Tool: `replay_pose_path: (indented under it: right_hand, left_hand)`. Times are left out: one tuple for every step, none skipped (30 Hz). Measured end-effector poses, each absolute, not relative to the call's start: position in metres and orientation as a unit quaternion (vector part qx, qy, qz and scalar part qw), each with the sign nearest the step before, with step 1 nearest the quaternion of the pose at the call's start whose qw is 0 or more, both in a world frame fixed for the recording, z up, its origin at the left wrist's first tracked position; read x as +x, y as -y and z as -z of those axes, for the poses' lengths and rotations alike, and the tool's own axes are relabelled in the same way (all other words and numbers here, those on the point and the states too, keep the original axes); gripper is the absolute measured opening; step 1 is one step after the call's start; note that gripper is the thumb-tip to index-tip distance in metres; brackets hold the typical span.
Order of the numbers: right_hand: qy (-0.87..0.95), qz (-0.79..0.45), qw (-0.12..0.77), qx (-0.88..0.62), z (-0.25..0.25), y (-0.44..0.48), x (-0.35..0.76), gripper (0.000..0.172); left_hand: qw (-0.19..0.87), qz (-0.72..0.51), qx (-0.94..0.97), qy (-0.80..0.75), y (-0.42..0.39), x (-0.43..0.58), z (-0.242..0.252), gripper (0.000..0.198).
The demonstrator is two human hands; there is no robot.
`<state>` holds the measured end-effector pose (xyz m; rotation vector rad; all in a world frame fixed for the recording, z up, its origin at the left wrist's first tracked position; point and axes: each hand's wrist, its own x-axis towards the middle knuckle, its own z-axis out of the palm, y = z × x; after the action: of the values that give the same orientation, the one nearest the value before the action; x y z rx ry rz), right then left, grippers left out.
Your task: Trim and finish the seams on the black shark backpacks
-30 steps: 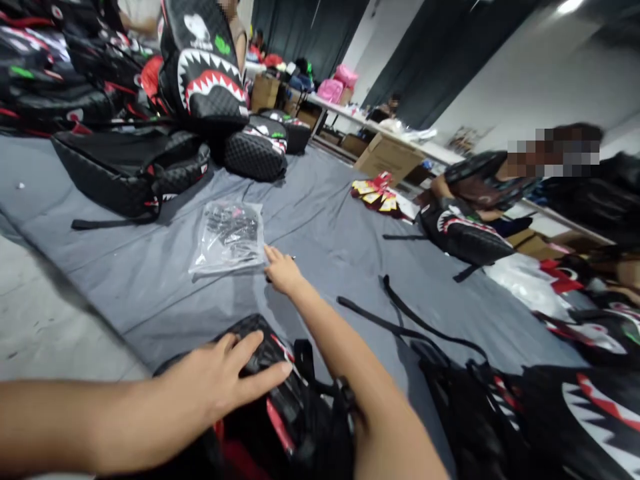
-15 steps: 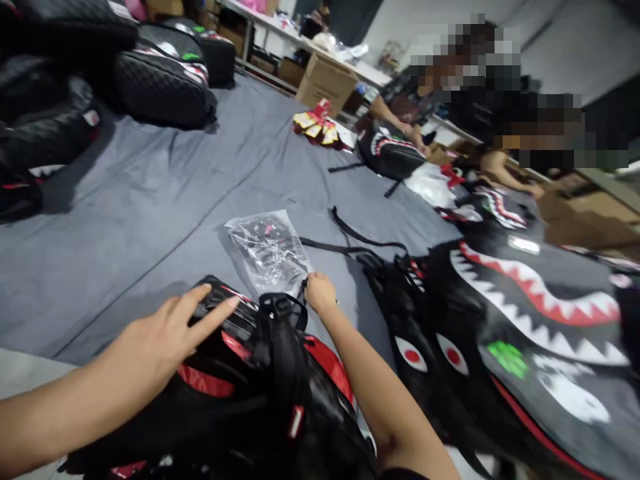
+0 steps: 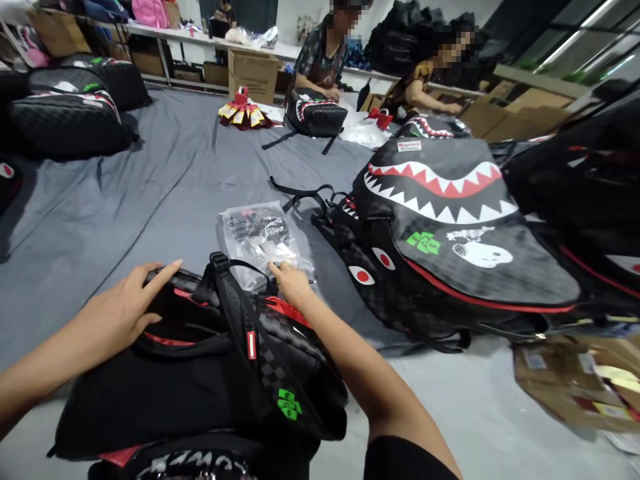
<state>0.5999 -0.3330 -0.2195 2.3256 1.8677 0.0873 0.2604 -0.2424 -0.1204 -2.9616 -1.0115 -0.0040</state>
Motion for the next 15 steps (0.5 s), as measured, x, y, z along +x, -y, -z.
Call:
replay_pose_path:
  right_hand:
    - [-0.607,-0.060,0.057,0.791,0.216,0.331,0.600,0.056]
    - [-0.596,-0.088,0.035,0.798,0.213,0.328,0.601,0.055]
    - [-0.591,-0.107,0.019,0.799,0.210,0.326,0.602,0.052]
    - [-0.591,-0.113,0.015,0.798,0.209,0.323,0.604,0.046]
    - [-0.592,-0.106,0.024,0.798,0.209,0.320,0.607,0.040]
    - [-0.590,-0.090,0.041,0.801,0.210,0.318,0.610,0.034]
    - [-0.582,-0.072,0.059,0.808,0.213,0.315,0.613,0.030]
    - [-0.571,-0.058,0.074,0.815,0.216,0.311,0.616,0.028]
    - [-0.560,-0.050,0.082,0.823,0.220,0.308,0.619,0.028]
    - [-0.553,-0.046,0.087,0.827,0.223,0.305,0.621,0.030]
    - [-0.551,-0.045,0.089,0.828,0.226,0.303,0.623,0.031]
    - [-0.553,-0.044,0.093,0.827,0.229,0.302,0.623,0.031]
    - [-0.557,-0.045,0.097,0.824,0.230,0.302,0.622,0.031]
    - [-0.561,-0.046,0.102,0.820,0.230,0.303,0.620,0.031]
    - [-0.566,-0.047,0.106,0.816,0.230,0.306,0.618,0.032]
  left_hand:
    - [0.009,0.003,-0.945,0.327,0.243,0.262,0.122,0.086]
    - [0.013,0.004,-0.944,0.330,0.242,0.264,0.123,0.087]
    - [0.016,0.003,-0.943,0.331,0.242,0.265,0.125,0.089]
    - [0.018,0.001,-0.943,0.332,0.241,0.267,0.126,0.091]
    - [0.018,-0.003,-0.943,0.332,0.240,0.268,0.127,0.092]
    - [0.015,-0.006,-0.944,0.330,0.239,0.270,0.128,0.093]
    - [0.014,-0.009,-0.944,0.329,0.238,0.271,0.128,0.093]
    - [0.013,-0.010,-0.944,0.330,0.237,0.271,0.128,0.093]
    - [0.014,-0.010,-0.943,0.331,0.237,0.271,0.128,0.093]
    - [0.017,-0.009,-0.943,0.332,0.237,0.271,0.128,0.093]
    - [0.019,-0.007,-0.943,0.332,0.237,0.271,0.128,0.093]
    - [0.021,-0.006,-0.944,0.330,0.238,0.271,0.128,0.093]
    - [0.021,-0.006,-0.944,0.328,0.238,0.270,0.128,0.093]
    - [0.019,-0.007,-0.945,0.326,0.238,0.270,0.128,0.093]
    - [0.016,-0.009,-0.945,0.325,0.238,0.270,0.128,0.093]
